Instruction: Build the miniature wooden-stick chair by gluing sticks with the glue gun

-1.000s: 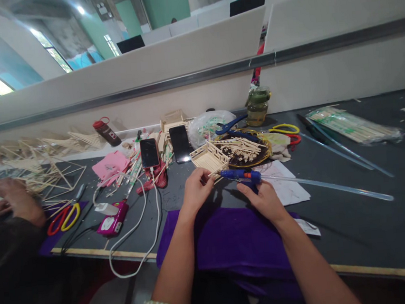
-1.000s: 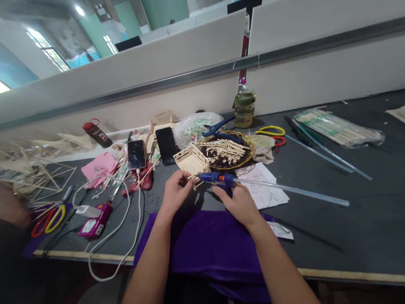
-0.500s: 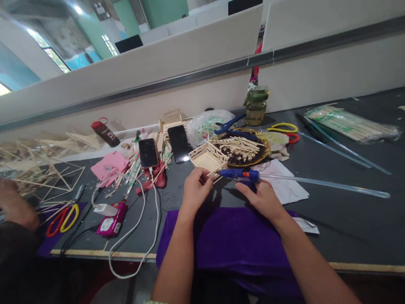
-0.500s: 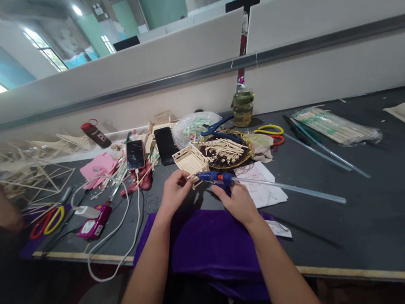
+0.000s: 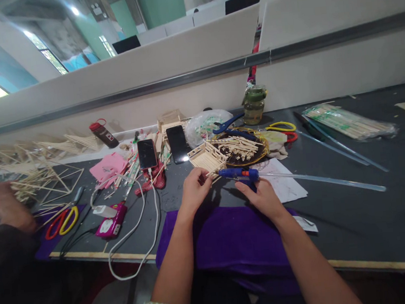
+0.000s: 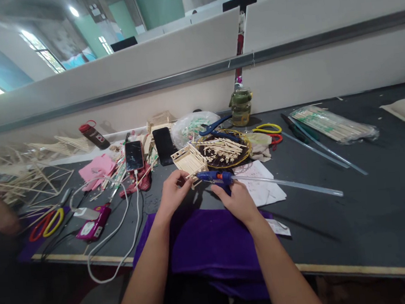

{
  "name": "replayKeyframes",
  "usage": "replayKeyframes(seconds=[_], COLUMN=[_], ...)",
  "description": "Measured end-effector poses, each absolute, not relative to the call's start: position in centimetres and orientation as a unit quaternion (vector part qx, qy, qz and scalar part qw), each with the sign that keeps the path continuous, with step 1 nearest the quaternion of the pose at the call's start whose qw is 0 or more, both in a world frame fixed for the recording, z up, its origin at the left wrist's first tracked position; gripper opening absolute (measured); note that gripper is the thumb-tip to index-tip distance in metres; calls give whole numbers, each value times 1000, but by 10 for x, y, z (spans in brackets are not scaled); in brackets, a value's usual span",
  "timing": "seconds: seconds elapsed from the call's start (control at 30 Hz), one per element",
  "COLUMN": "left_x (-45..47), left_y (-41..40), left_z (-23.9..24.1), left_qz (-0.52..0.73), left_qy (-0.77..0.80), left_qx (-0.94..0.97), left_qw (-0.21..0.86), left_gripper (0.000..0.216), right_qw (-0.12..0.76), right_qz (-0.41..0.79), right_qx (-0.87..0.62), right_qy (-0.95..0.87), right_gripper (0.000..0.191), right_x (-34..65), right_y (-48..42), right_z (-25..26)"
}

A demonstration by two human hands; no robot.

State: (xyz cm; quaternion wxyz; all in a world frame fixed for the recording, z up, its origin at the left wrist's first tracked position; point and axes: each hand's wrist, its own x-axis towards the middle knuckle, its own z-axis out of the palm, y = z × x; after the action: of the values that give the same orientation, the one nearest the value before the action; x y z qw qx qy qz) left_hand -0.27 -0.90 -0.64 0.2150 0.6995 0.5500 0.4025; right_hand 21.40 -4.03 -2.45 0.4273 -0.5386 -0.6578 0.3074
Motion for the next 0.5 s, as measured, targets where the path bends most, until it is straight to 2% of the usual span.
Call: replayKeyframes(seconds=[0.5], left_x=[-4], left_y=[-7], left_z=[-11], left_qz=[405], left_qy=[555], left_qx=[695], left_qw=[212], left_gripper=[10], right_qw=[471], right_qz=[373], right_qx=[-522], right_qy=[-605], right_gripper=[39], right_x=[218], right_y=[-41], right_z=[-21])
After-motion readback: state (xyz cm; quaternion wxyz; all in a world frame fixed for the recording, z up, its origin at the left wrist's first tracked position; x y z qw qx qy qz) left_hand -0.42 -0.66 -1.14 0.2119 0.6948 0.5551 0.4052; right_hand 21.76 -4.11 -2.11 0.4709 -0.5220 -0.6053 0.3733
